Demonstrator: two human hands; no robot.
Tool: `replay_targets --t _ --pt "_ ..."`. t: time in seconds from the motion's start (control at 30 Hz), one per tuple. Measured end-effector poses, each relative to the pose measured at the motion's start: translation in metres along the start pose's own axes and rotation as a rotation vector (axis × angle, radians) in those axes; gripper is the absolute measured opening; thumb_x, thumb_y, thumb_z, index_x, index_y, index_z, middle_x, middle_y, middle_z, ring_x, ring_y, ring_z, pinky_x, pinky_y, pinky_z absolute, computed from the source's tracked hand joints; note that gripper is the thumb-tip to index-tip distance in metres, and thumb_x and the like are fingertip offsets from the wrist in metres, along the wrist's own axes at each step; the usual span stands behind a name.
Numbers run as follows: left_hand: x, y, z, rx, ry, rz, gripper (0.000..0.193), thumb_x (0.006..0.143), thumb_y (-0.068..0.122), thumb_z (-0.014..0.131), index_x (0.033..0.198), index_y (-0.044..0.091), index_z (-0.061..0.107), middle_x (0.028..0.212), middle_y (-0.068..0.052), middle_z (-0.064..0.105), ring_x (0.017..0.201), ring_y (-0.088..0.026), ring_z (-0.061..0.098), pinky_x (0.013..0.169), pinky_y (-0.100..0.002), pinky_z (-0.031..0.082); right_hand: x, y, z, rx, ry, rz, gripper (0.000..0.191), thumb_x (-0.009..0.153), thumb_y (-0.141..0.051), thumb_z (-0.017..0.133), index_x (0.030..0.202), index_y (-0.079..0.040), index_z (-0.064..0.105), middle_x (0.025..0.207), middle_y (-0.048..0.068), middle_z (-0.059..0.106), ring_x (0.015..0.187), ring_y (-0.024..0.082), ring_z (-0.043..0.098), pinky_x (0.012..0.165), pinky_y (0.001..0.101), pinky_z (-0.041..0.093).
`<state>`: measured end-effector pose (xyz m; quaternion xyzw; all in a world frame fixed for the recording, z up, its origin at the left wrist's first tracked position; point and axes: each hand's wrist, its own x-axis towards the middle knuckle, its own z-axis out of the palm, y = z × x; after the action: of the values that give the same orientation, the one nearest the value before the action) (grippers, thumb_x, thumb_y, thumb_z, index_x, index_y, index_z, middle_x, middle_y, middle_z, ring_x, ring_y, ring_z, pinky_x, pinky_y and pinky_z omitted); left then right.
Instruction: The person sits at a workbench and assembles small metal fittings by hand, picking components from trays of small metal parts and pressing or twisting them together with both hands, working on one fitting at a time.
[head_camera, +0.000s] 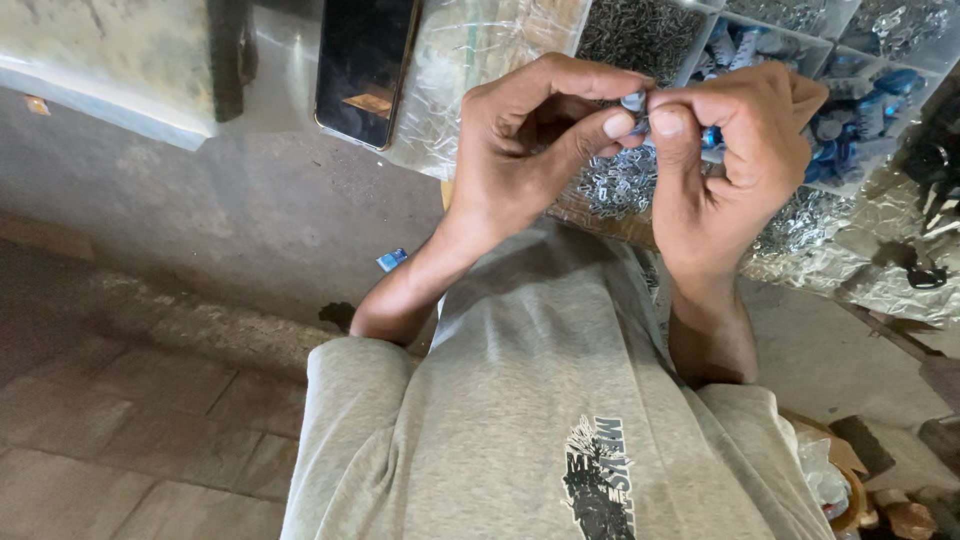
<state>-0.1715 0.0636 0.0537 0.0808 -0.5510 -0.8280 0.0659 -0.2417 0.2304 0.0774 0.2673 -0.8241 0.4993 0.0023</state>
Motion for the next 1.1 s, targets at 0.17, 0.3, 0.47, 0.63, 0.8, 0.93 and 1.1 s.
replay_targets --t 0.17,0.3,0.47,0.63,0.8,0.93,1.1 --pt "0.002 -0.006 -0.006 -0.112 -0.039 0.026 0.016 0.113 -0.004 0.07 0.127 0.001 0.064 0.12 -0.01 0.074 0.1 -0.01 0.074 0.088 -0.023 0.064 0.015 0.011 -0.004 -0.046 -0.056 -0.135 0.023 0.105 -0.016 0.084 0.098 -0.004 0.065 0.094 0.006 0.068 0.089 0.021 0.056 0.093 0.0353 0.037" --pt "0.002 -0.007 -0.018 -0.18 -0.01 -0.002 0.017 0.114 -0.004 0.065 0.129 0.002 0.06 0.124 -0.012 0.073 0.102 -0.015 0.076 0.089 -0.025 0.065 0.034 0.031 -0.013 -0.396 -0.098 -0.357 0.021 0.092 -0.019 0.084 0.097 -0.006 0.068 0.103 0.007 0.064 0.107 0.027 0.052 0.095 0.043 0.034" --pt "0.002 -0.004 -0.024 -0.202 0.04 -0.012 0.015 0.116 -0.002 0.064 0.129 0.003 0.059 0.123 -0.013 0.073 0.098 -0.015 0.075 0.086 -0.025 0.063 0.022 0.039 -0.007 -0.796 -0.209 -0.447 0.018 0.096 -0.018 0.072 0.096 -0.007 0.058 0.117 0.006 0.052 0.123 0.027 0.043 0.104 0.0489 0.029" --pt "0.0 0.0 -0.022 -0.119 0.045 -0.057 0.019 0.117 0.0 0.065 0.134 0.003 0.057 0.121 -0.01 0.072 0.097 -0.012 0.072 0.085 -0.023 0.062 0.021 0.041 -0.006 -0.697 -0.222 -0.348 0.012 0.097 -0.009 0.059 0.091 -0.003 0.051 0.113 0.013 0.05 0.117 0.031 0.044 0.105 0.0534 0.031" --pt "0.003 -0.003 -0.015 -0.064 -0.041 -0.039 0.02 0.117 0.002 0.064 0.136 0.004 0.059 0.122 -0.007 0.071 0.103 -0.011 0.074 0.088 -0.023 0.065 0.024 0.03 -0.007 -0.634 -0.172 -0.305 0.01 0.111 -0.008 0.055 0.104 -0.001 0.054 0.117 0.013 0.05 0.122 0.029 0.044 0.109 0.0506 0.031" --pt "0.003 -0.005 -0.009 -0.049 -0.048 -0.057 0.02 0.118 0.003 0.065 0.136 0.003 0.059 0.124 -0.006 0.071 0.108 -0.01 0.072 0.089 -0.022 0.064 0.023 0.016 -0.014 -0.251 -0.201 -0.195 0.014 0.114 -0.007 0.067 0.107 0.0 0.057 0.11 0.012 0.055 0.115 0.029 0.048 0.104 0.0464 0.037" --pt "0.004 -0.005 -0.006 -0.086 -0.065 -0.054 0.019 0.119 0.002 0.066 0.137 0.003 0.061 0.123 -0.005 0.071 0.107 -0.008 0.071 0.088 -0.021 0.064 0.021 0.009 -0.019 -0.067 -0.23 -0.136 0.014 0.114 -0.006 0.074 0.108 -0.003 0.062 0.106 0.01 0.061 0.106 0.027 0.051 0.091 0.0383 0.041"
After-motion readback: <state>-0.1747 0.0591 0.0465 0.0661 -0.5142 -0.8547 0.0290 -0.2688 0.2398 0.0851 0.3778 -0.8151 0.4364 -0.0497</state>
